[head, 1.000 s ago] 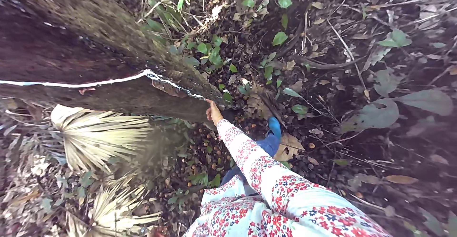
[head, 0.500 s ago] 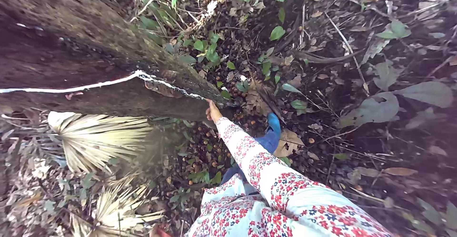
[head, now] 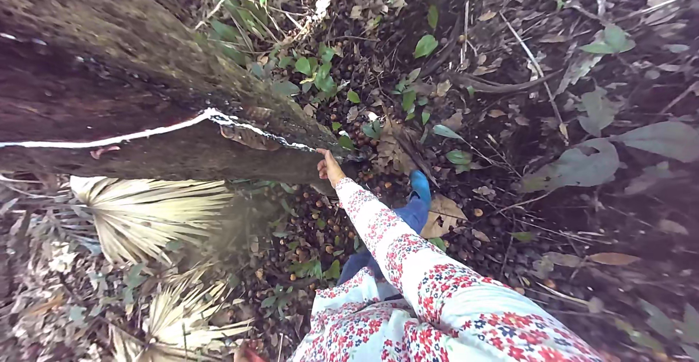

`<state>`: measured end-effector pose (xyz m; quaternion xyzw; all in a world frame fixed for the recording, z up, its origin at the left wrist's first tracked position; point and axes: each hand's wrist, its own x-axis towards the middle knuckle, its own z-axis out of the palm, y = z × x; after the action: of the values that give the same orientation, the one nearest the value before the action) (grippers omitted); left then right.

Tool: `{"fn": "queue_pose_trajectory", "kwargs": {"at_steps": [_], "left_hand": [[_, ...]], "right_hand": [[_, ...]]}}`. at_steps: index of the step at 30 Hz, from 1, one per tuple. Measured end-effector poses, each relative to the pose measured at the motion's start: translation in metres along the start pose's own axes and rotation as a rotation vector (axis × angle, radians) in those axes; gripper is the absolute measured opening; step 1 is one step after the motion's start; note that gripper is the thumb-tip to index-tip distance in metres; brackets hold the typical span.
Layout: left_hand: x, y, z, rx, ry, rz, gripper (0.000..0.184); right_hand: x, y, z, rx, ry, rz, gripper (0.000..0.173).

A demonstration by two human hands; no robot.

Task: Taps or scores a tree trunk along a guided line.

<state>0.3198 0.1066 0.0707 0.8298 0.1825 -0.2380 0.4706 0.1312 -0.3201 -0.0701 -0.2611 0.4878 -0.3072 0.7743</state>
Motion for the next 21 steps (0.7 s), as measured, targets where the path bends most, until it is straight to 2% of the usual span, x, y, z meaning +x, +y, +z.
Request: {"fn": "queue_pose_trajectory", "kwargs": {"at_steps": [6,12,18,21], "left_hand": [[0.0,0.007,0.008,0.011,-0.007,-0.006,0.029],[-0.001,0.009,0.016,0.009,-0.002,-0.02,0.028],[-0.001,0.014,0.025,0.048,-0.008,-0.015,0.03],[0.0,0.016,0.028,0.067,0.001,-0.018,0.027]], "right_hand": [[0.001,0.004,-0.006,-0.144,0.069,0.145,0.06],[0.005,0.009,0.0,-0.056,0.038,0.001,0.058],[0.012,0.007,-0.012,-0.15,0.093,0.217,0.06],[0.015,0.009,-0.018,-0.15,0.102,0.228,0.06]]}}
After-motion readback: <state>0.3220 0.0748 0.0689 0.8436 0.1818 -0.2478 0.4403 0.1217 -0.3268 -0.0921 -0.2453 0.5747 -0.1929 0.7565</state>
